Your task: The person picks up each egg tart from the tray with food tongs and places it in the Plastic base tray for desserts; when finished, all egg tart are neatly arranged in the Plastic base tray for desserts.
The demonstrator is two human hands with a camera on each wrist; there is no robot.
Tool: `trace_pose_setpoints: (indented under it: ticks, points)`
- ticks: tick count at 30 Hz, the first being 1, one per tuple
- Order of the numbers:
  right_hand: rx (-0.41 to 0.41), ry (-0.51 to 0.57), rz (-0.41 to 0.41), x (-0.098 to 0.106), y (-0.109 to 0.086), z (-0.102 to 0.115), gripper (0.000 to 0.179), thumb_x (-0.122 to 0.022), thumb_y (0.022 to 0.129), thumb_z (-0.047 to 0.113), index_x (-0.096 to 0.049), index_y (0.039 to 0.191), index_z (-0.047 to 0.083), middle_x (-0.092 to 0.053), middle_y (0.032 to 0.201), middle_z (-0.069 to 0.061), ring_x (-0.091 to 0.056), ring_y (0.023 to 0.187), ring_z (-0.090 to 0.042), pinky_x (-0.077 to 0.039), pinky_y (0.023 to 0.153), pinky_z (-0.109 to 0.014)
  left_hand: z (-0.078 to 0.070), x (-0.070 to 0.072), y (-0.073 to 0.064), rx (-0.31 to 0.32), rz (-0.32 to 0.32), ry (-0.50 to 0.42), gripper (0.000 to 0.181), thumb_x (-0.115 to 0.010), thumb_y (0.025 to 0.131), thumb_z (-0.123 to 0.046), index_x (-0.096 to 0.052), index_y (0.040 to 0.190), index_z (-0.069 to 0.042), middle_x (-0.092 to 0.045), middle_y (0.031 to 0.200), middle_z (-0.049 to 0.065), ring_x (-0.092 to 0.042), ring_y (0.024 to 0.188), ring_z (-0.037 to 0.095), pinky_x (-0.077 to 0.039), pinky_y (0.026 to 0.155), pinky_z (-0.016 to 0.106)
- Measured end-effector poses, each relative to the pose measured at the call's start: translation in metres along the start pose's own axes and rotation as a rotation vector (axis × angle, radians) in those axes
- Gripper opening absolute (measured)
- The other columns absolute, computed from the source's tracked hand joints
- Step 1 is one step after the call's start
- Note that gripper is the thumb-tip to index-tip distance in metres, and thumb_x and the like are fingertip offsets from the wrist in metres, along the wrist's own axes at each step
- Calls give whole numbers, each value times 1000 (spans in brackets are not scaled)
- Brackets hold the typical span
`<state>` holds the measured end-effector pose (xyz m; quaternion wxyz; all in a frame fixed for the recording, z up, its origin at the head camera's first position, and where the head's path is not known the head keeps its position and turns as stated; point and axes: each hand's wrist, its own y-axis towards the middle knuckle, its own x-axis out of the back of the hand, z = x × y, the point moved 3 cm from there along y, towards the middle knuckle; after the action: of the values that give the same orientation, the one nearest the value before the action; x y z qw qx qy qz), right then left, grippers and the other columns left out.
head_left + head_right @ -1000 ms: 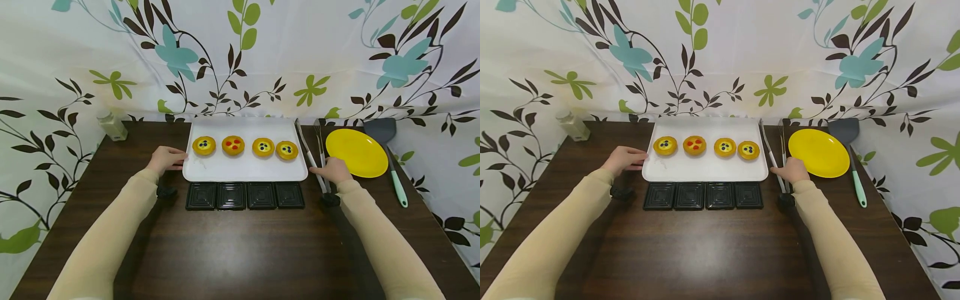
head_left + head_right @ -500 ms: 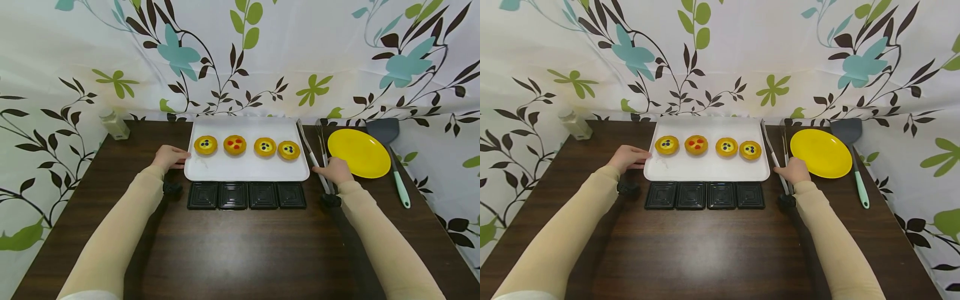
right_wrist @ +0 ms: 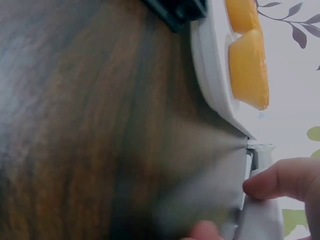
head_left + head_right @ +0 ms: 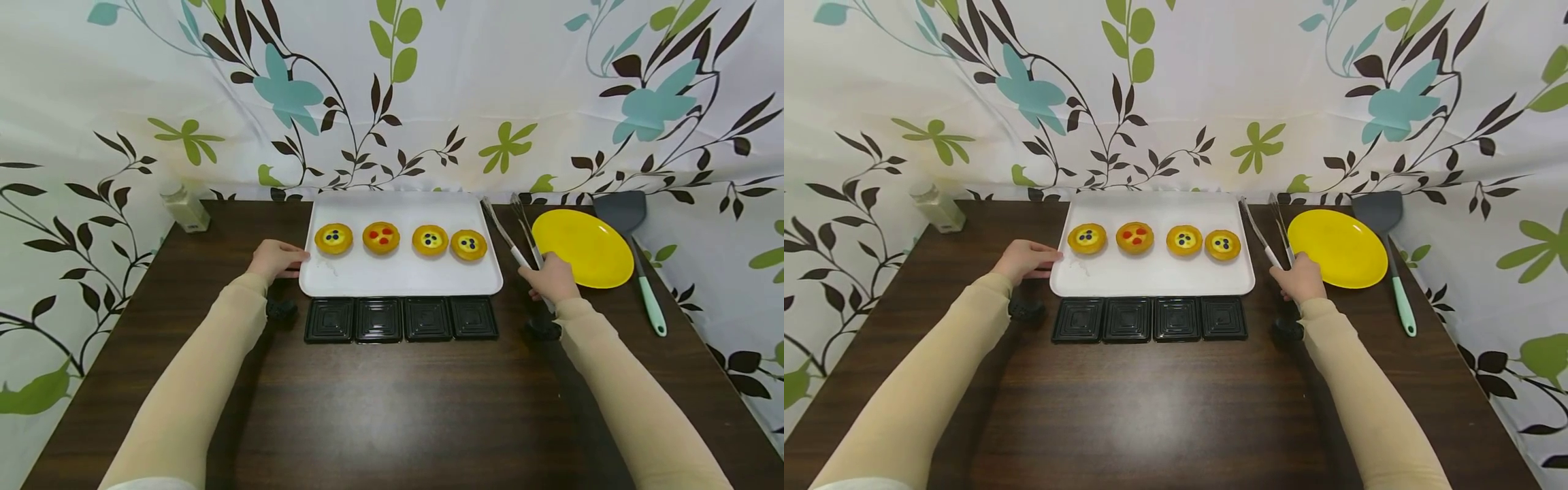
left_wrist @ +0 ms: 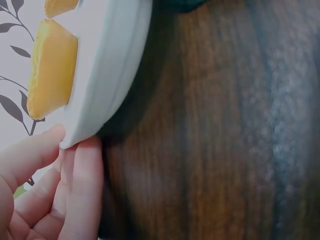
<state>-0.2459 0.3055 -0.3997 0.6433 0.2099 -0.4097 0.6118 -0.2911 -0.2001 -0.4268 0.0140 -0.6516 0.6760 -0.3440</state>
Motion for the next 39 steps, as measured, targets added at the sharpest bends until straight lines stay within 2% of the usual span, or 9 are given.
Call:
trace_pose_setpoints:
  ticks: [3,8,16,22,27,30,34,36,39]
  points:
    - [-6,4,-5,0,-2,-2,62,-55,90,31,-32,125,-15,-51,95,-28,-57,52,-18,-54,52,-27,1,0,1,2,4,1,45,-64,92,-22,-56,126,5,-53,126,21,-60,105,27,-57,77,27]
    - [-1,-15,-38,2,-3,-6,72,-54,90,39,-28,133,-13,-49,100,-28,-54,58,-22,-51,50,-27,1,1,1,5,11,9,45,-64,92,-22,-55,127,5,-52,127,21,-60,105,27,-57,78,28]
    - [92,-79,-102,15,-13,-12,95,-52,85,66,-23,146,0,-52,106,-29,-55,67,-30,-48,50,-29,-1,0,-2,15,25,17,45,-62,93,-22,-54,129,4,-51,129,22,-58,108,29,-57,79,28]
    - [113,-85,-113,27,-28,-16,93,-54,84,66,-25,147,4,-52,108,-30,-54,63,-28,-47,49,-29,-4,1,-5,13,26,20,45,-62,93,-22,-53,129,5,-50,130,21,-58,108,28,-57,78,27]
    - [176,-139,-138,35,-41,-21,86,-56,85,62,-33,143,2,-53,112,-31,-52,80,-35,-46,59,-35,-6,0,-9,-1,21,23,45,-61,93,-21,-53,129,6,-50,130,22,-57,109,28,-56,80,27]
    - [203,-139,-108,36,-47,-25,84,-58,86,59,-34,142,2,-52,114,-31,-54,75,-33,-47,57,-37,-6,1,-10,1,12,23,44,-61,93,-21,-53,128,5,-51,129,21,-58,106,27,-57,79,26]
    - [218,-144,-29,35,-55,-32,84,-59,86,58,-33,144,3,-53,110,-31,-52,53,-24,-48,47,-32,-4,1,-8,5,-5,18,45,-64,92,-21,-55,127,6,-52,127,21,-60,102,25,-57,76,26]
    - [231,-170,-3,34,-59,-36,83,-60,86,57,-34,143,3,-53,111,-31,-53,55,-23,-48,49,-32,-4,1,-7,8,-1,16,45,-64,92,-22,-55,127,5,-52,127,21,-60,104,26,-57,76,26]
    - [260,-222,11,32,-62,-41,80,-60,86,57,-37,141,4,-55,113,-29,-55,72,-29,-48,59,-36,-4,0,-5,7,20,24,46,-62,93,-22,-53,128,5,-51,130,22,-58,110,29,-57,79,27]
